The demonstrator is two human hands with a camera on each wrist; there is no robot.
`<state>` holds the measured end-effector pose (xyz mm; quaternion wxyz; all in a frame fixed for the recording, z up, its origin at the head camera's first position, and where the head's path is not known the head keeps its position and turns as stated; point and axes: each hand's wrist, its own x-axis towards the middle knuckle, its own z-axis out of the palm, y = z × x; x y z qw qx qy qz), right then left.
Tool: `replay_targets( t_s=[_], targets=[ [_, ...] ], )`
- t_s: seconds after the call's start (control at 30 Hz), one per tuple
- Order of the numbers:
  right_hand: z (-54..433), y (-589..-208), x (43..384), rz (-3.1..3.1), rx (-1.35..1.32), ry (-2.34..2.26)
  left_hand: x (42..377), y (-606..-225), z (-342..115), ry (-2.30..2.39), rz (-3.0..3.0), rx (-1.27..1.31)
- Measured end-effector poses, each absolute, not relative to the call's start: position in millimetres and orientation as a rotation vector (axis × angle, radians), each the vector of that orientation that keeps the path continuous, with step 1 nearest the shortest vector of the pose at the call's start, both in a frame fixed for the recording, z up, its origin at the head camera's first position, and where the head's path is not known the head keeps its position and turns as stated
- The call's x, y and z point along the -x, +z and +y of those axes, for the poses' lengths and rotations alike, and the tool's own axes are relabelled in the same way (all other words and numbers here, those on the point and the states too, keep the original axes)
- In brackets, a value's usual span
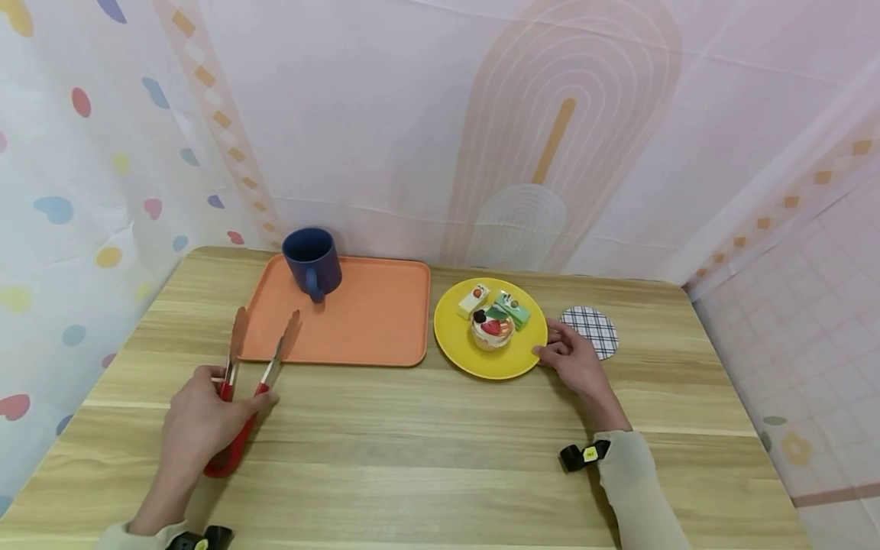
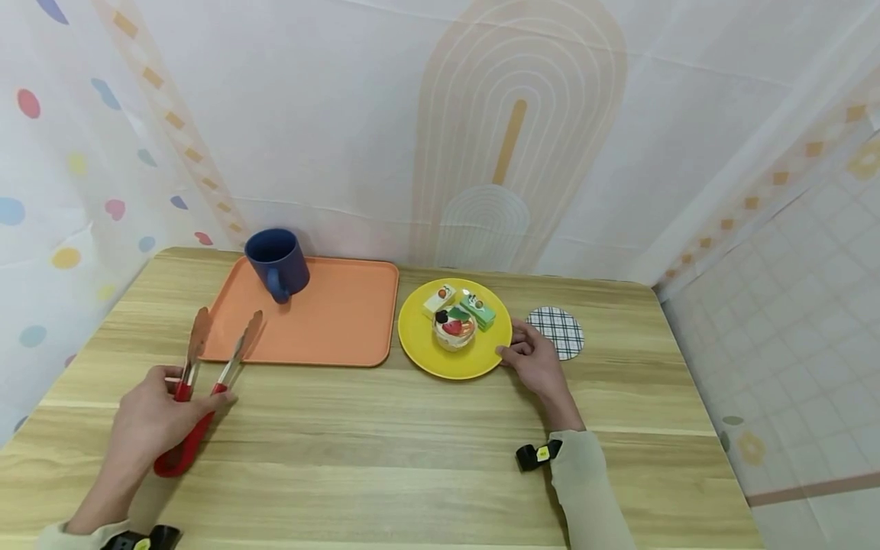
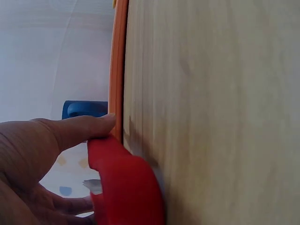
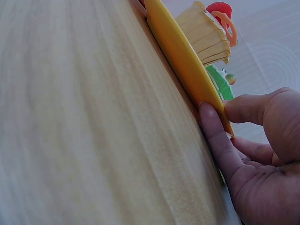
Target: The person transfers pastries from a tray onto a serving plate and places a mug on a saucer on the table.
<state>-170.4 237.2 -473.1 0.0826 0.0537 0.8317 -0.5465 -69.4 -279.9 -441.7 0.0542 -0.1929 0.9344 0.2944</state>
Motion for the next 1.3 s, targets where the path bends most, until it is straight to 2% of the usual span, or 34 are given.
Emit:
replay_targets(
  t_s=[0.43,0.67,1.3],
  targets=[
    [237.0,-473.0,170.5,2.488,-0.160,-1.634,66.0,-432.0,-278.0,0.831,2.919,0.525],
    [236.9,-473.5,171.2,2.477,-0.156,-1.643,66.3,-422.3,-275.2,0.932,3.016,0.523],
    [236.8,-473.1,171.5,2.494,-0.138,-1.623,88.3,-398.9,-265.2,1.292,3.063,0.256]
  ],
)
